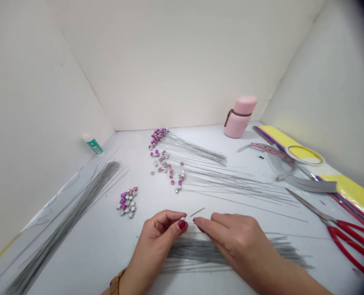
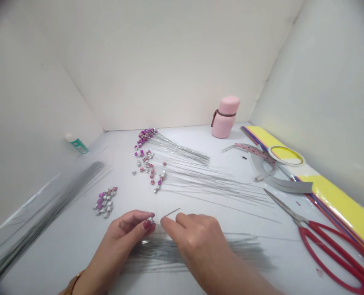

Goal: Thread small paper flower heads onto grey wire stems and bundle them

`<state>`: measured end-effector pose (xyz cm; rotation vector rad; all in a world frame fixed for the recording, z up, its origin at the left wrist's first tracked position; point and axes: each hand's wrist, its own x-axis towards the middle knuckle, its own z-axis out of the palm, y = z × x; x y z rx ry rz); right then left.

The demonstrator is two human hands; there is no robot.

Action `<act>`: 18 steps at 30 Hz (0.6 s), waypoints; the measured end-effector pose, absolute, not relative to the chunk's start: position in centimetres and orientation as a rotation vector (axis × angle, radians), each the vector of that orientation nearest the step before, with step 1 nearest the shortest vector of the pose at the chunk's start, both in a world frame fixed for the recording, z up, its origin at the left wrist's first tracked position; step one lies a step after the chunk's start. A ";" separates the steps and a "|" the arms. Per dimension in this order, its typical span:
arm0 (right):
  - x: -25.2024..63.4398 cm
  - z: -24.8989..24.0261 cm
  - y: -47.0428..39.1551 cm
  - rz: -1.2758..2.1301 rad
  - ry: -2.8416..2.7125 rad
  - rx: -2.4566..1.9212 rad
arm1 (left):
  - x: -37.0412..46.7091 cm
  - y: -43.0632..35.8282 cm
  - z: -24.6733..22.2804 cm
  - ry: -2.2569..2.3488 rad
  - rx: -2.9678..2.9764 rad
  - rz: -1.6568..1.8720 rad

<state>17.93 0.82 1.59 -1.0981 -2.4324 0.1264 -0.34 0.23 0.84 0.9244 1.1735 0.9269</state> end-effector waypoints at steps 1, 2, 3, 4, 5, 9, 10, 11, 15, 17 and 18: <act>17.8 1.4 0.7 0.142 -2.437 -1.097 | -0.3 0.2 0.9 1.170 0.935 0.922; 17.7 1.3 0.6 0.154 -2.443 -1.094 | -0.2 0.1 1.0 1.168 0.937 0.915; 17.7 1.2 0.5 0.159 -2.449 -1.094 | -0.1 0.1 1.1 1.168 0.934 0.904; 17.6 1.1 0.5 0.161 -2.457 -1.091 | -0.1 0.0 1.1 1.169 0.926 0.895; 17.5 1.0 0.4 0.162 -2.463 -1.090 | 0.0 0.0 1.2 1.173 0.915 0.889; 17.4 0.9 0.3 0.186 -2.492 -1.087 | 0.2 -0.1 1.1 1.153 0.905 0.882; 17.4 0.8 0.3 0.198 -2.501 -1.081 | 0.3 -0.1 1.1 1.143 0.913 0.880; 17.4 0.7 0.3 0.204 -2.510 -1.080 | 0.3 -0.1 1.1 1.131 0.927 0.877; 17.1 0.3 0.4 0.196 -2.530 -1.101 | 0.4 0.0 1.1 1.103 0.979 0.854; 17.1 0.4 0.6 0.216 -2.513 -1.109 | 0.4 0.1 1.1 1.093 0.980 0.857; 17.1 0.5 0.7 0.226 -2.496 -1.106 | 0.3 0.2 1.1 1.102 0.970 0.871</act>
